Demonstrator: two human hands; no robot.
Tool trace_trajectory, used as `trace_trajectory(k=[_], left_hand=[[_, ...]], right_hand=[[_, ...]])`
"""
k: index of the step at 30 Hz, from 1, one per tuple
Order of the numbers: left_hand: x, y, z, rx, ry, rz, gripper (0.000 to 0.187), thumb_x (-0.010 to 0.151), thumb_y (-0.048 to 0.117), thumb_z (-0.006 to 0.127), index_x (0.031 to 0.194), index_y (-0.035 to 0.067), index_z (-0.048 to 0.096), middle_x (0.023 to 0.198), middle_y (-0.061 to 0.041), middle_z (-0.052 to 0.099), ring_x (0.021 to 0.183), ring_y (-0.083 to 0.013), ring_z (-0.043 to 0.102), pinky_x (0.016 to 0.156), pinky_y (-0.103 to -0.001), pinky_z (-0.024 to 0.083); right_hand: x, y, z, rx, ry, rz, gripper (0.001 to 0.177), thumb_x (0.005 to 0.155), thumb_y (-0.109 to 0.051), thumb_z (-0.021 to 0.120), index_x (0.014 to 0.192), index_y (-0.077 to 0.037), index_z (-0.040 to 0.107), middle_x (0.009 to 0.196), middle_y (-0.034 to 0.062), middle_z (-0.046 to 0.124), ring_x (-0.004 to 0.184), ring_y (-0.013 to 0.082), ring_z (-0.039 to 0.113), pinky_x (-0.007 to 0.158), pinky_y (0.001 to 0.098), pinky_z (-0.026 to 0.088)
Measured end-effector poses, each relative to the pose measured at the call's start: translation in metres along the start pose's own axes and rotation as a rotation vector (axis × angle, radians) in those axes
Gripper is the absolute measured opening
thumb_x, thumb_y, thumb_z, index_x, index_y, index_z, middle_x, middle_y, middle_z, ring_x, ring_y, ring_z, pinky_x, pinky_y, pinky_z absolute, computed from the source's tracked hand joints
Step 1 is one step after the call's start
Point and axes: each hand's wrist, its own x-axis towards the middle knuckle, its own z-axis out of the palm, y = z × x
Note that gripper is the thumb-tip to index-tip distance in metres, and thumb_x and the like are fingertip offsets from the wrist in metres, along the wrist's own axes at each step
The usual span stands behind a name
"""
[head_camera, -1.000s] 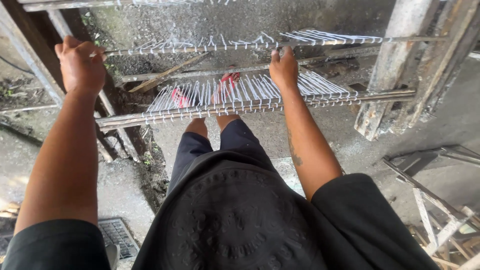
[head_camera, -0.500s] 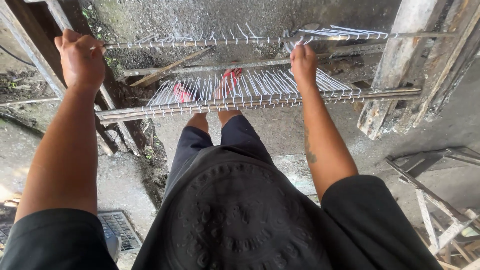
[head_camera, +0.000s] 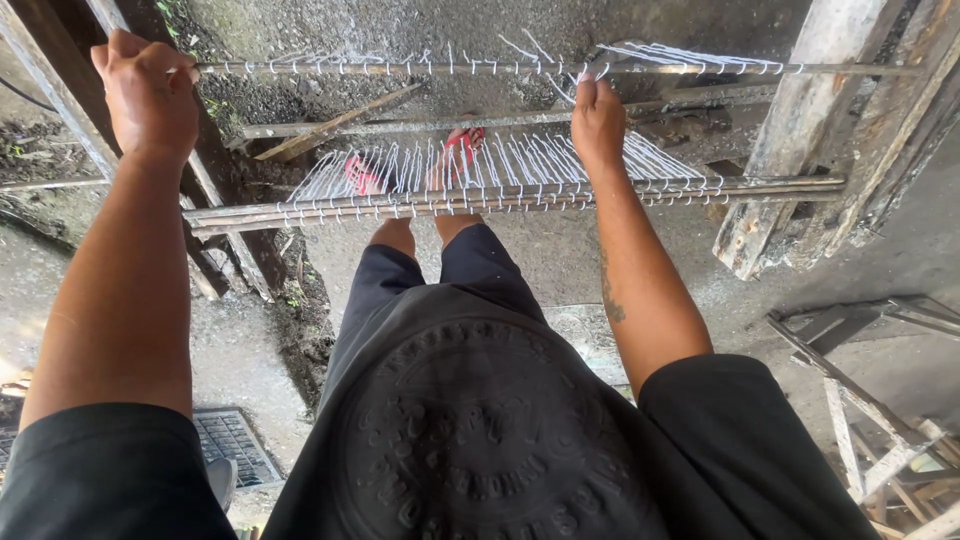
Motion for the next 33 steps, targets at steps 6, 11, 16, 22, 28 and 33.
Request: trace_trajectory(k=[6, 11, 16, 22, 28, 33], left_hand=[[0.006, 0.0, 0.0, -0.013, -0.031, -0.013, 0.014, 0.098, -0.003, 0.085, 0.097, 0.011, 0.085, 0.1, -0.005, 0.052, 0.091, -0.0294, 0.045, 0.062, -0.039, 0.055], [0.007, 0.004, -0.011, -0.017, -0.092, -0.048, 0.014, 0.099, -0.003, 0.08, 0.103, 0.01, 0.084, 0.101, -0.007, 0.053, 0.093, -0.0316, 0.045, 0.062, -0.042, 0.055], [0.006, -0.002, -0.002, 0.032, -0.054, 0.011, 0.023, 0.096, -0.006, 0.08, 0.109, 0.012, 0.086, 0.102, -0.007, 0.054, 0.092, -0.0314, 0.047, 0.06, -0.041, 0.057], [0.0, -0.009, 0.002, -0.05, -0.061, 0.004, 0.017, 0.101, -0.006, 0.083, 0.11, 0.008, 0.085, 0.107, -0.008, 0.052, 0.098, -0.0338, 0.045, 0.087, -0.049, 0.056], [0.003, -0.006, -0.001, -0.02, -0.057, 0.01, 0.015, 0.102, -0.005, 0.082, 0.107, 0.009, 0.085, 0.104, -0.007, 0.05, 0.094, -0.0333, 0.045, 0.085, -0.048, 0.055], [0.006, 0.005, -0.01, -0.05, -0.109, -0.046, 0.012, 0.102, -0.003, 0.083, 0.108, 0.008, 0.084, 0.105, -0.007, 0.051, 0.094, -0.0335, 0.045, 0.087, -0.049, 0.057]], right_hand=[[0.039, 0.031, 0.022, -0.082, 0.011, 0.0, 0.051, 0.102, -0.04, 0.036, 0.076, -0.004, 0.062, 0.072, 0.0134, 0.063, 0.061, 0.0245, 0.054, 0.052, 0.0472, 0.033], [0.018, 0.003, -0.003, 0.029, -0.11, 0.042, 0.053, 0.1, -0.058, 0.031, 0.115, -0.009, 0.046, 0.099, 0.0116, 0.068, 0.075, 0.0264, 0.075, 0.065, 0.0394, 0.049], [-0.003, -0.01, -0.054, 0.099, 0.234, 0.18, 0.033, 0.095, -0.023, 0.063, 0.122, -0.005, 0.067, 0.115, 0.0122, 0.076, 0.09, 0.0212, 0.079, 0.072, 0.0298, 0.067], [0.017, 0.0, -0.089, 0.872, 0.223, 0.379, 0.051, 0.103, -0.002, 0.059, 0.148, -0.023, 0.055, 0.096, 0.0104, 0.074, 0.073, 0.0135, 0.068, 0.053, 0.0224, 0.057], [0.011, 0.012, -0.054, 0.316, 0.103, 0.19, 0.022, 0.098, -0.025, 0.041, 0.084, -0.016, 0.056, 0.067, -0.004, 0.055, 0.053, 0.0072, 0.045, 0.047, 0.0239, 0.037], [0.007, 0.005, -0.036, 0.302, 0.117, 0.138, 0.02, 0.09, -0.021, 0.043, 0.07, -0.018, 0.043, 0.068, -0.0035, 0.043, 0.061, 0.0109, 0.037, 0.059, 0.0328, 0.031]])
